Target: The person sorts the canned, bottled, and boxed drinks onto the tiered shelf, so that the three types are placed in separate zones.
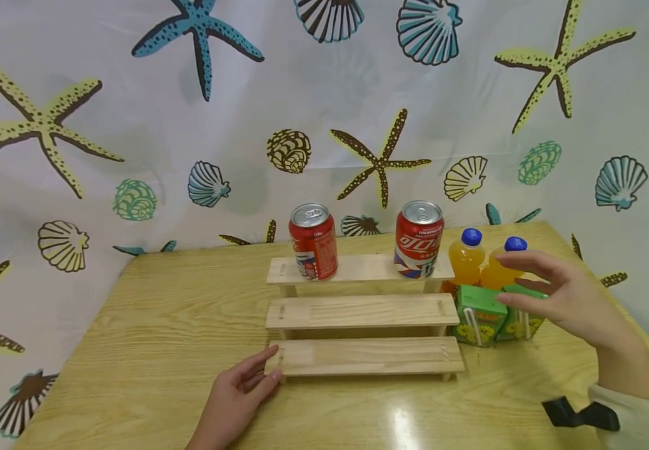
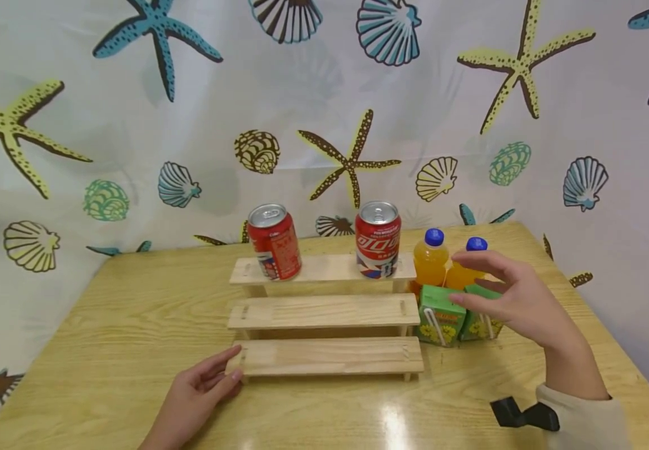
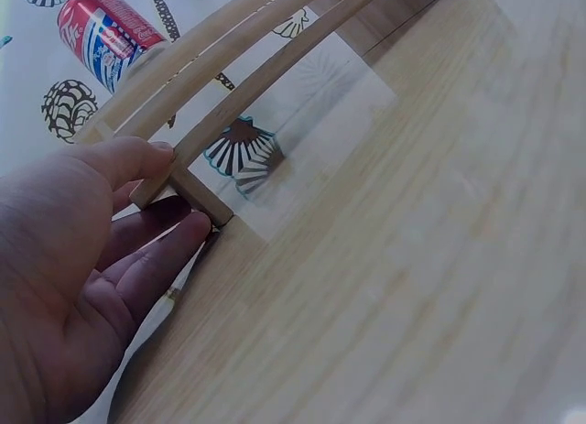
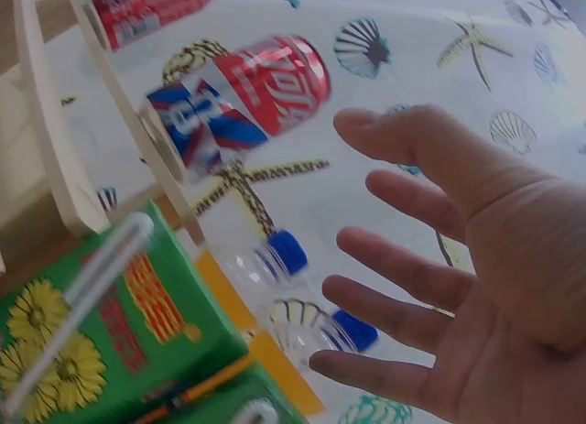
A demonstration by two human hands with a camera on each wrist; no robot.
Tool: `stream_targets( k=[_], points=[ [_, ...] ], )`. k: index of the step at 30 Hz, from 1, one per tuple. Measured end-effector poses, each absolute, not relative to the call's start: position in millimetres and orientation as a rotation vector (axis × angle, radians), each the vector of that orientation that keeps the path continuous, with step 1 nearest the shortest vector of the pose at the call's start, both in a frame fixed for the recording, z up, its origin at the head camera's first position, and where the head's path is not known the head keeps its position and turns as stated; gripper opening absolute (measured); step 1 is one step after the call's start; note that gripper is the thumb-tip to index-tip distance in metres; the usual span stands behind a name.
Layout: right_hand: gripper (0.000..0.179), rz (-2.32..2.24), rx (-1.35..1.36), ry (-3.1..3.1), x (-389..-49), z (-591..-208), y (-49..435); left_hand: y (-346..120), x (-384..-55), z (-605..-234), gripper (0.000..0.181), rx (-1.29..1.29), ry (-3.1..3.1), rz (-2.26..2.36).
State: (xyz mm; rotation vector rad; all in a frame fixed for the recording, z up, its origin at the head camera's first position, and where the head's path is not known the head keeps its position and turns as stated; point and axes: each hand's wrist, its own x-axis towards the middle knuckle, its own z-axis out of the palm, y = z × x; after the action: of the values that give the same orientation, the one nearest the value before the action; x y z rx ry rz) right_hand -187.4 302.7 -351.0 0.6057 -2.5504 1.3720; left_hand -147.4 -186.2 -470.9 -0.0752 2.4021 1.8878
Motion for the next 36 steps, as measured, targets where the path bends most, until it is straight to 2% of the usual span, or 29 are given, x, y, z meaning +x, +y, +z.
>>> stream_targets(
  k=[10,21,36],
  points=[
    [0.051,1.386,0.568,-2.572,-189,-361,337,-185,-149,-470,0.048,-0.087,2.391,1.891],
    [0.05,1.404,0.588,-2.59,-189,-365,346,-185,-149,-471,0.047,-0.074,2.406,1.88],
    [0.049,1.434,0.429,-2.616,-186,-365,356,-185,-149,-471,0.047,-0.079,2.4,1.884]
  ],
)
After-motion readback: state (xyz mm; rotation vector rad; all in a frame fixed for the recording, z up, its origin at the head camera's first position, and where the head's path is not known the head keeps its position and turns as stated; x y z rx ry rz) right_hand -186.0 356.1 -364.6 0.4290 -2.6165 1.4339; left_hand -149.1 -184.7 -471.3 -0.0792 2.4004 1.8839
